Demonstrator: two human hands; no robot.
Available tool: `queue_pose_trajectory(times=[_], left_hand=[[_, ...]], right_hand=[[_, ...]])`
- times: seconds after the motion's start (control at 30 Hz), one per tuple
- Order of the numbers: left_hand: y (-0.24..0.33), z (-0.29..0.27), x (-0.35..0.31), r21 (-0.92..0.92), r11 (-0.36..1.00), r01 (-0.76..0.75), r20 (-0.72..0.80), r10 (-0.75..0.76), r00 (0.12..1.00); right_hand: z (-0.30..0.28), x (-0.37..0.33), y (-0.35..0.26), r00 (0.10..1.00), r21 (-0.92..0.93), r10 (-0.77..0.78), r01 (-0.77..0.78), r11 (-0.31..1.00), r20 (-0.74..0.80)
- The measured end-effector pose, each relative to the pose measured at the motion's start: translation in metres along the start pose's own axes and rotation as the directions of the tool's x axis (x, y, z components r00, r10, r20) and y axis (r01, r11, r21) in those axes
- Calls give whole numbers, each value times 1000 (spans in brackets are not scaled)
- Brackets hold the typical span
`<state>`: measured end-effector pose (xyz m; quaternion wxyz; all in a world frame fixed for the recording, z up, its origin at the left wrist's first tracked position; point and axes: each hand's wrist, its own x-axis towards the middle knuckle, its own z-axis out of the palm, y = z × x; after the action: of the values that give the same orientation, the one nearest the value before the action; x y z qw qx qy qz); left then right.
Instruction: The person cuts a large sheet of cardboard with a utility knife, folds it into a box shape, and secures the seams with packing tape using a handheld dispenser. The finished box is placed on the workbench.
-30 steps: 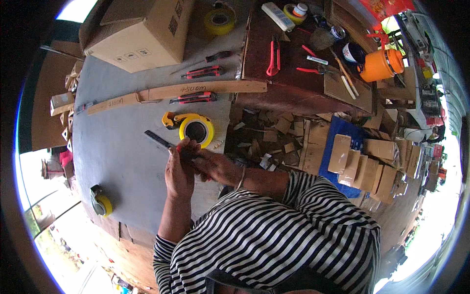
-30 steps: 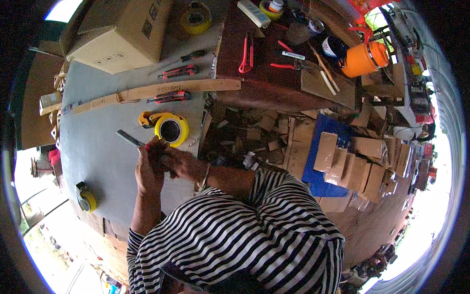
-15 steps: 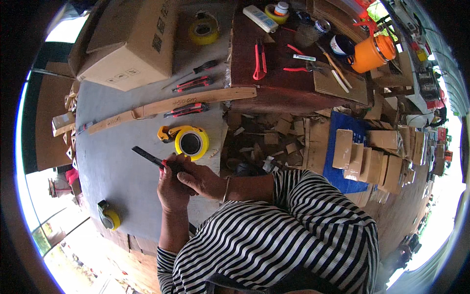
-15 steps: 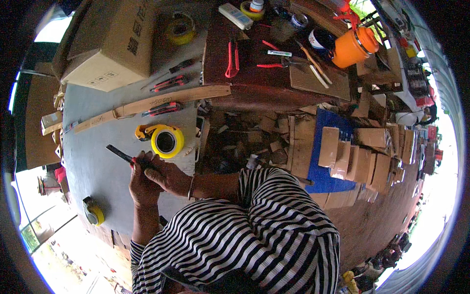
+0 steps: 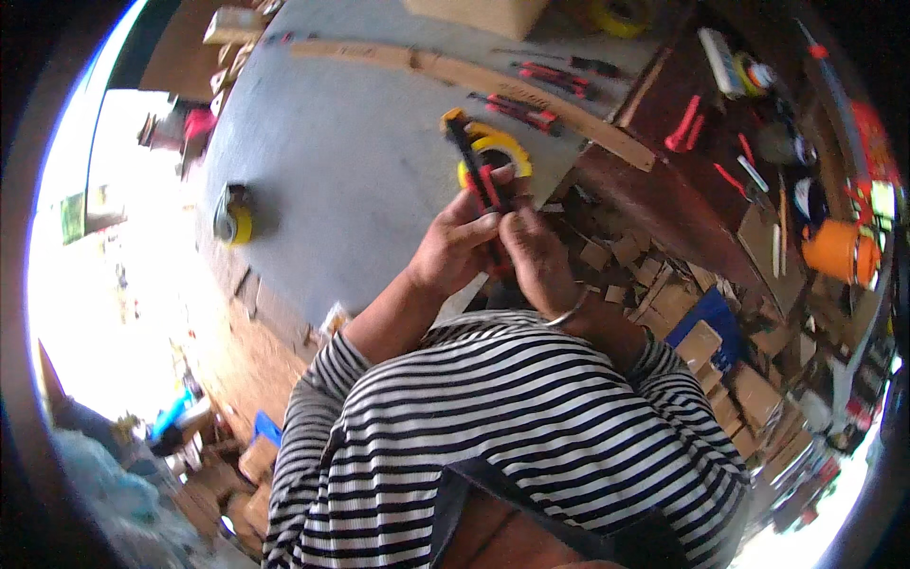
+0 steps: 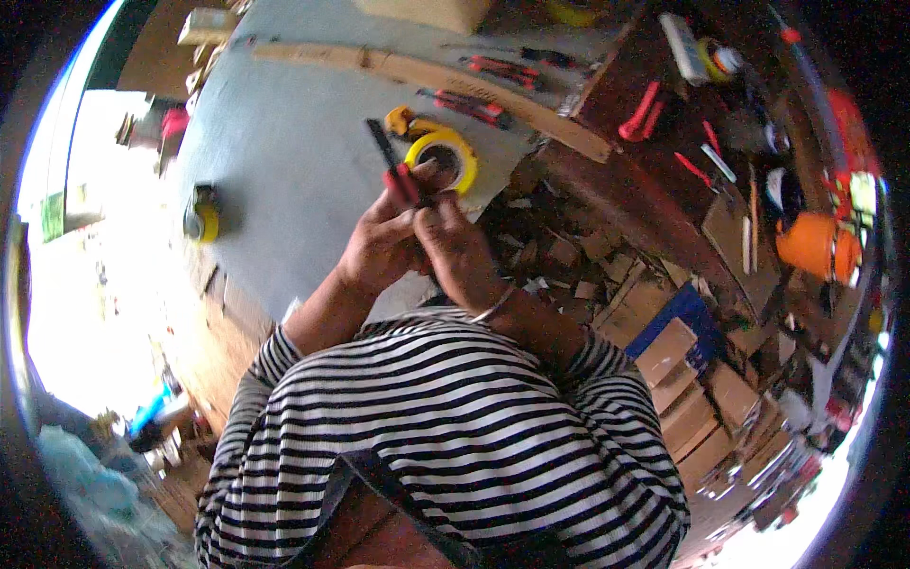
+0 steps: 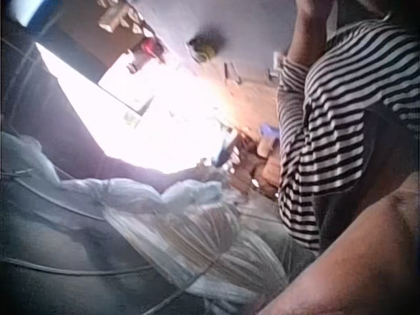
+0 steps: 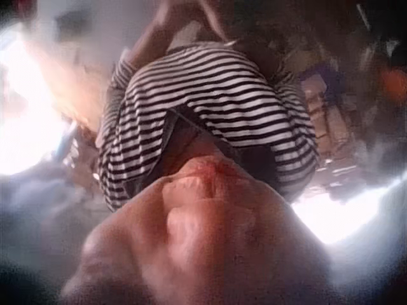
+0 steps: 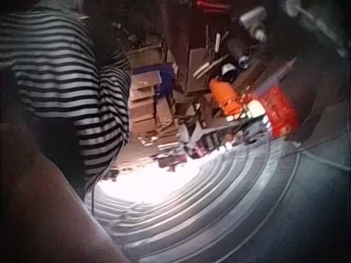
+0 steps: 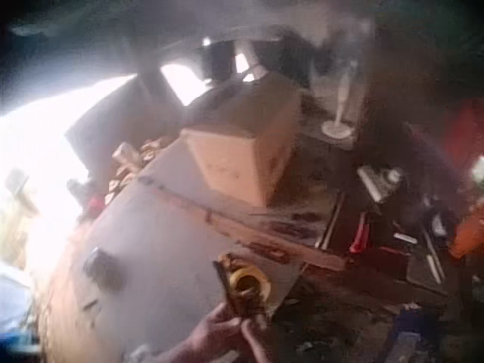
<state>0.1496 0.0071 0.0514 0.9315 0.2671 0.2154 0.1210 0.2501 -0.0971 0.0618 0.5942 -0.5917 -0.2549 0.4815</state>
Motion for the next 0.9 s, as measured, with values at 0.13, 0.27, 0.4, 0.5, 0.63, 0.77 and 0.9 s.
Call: queue_pose_trajectory(times=[0.13, 0.27, 0.4, 0.5, 0.63, 0.77, 0.9], left_hand=[[-13, -4, -3, -125, 992, -14, 32, 18, 999], [-22, -8, -7, -185, 983, 10, 37, -3, 999], [-23, -11, -12, -335, 939, 84, 121, -45, 992], [-27, -19, -16, -408, 910, 81, 162, -15, 987], [-28, -25, -23, -456, 889, 44, 142, 23, 990], [-31, -31, -31, -531, 846, 41, 155, 49, 987], [-32, -40, -39, -570, 821, 15, 151, 87, 985]], right_hand=[[-15, -9, 1, 988, -36, 47, -42, 998, 147], [-18, -21, -5, 949, 151, 208, -248, 957, 238], [-16, -25, -4, 934, 270, 253, -318, 909, 252], [-18, -26, -3, 914, 272, 275, -358, 893, 300], [-13, -24, -2, 906, 306, 292, -384, 871, 306], [-8, -21, -2, 890, 320, 297, -410, 854, 347], [1, -17, -3, 874, 328, 312, -439, 836, 373]])
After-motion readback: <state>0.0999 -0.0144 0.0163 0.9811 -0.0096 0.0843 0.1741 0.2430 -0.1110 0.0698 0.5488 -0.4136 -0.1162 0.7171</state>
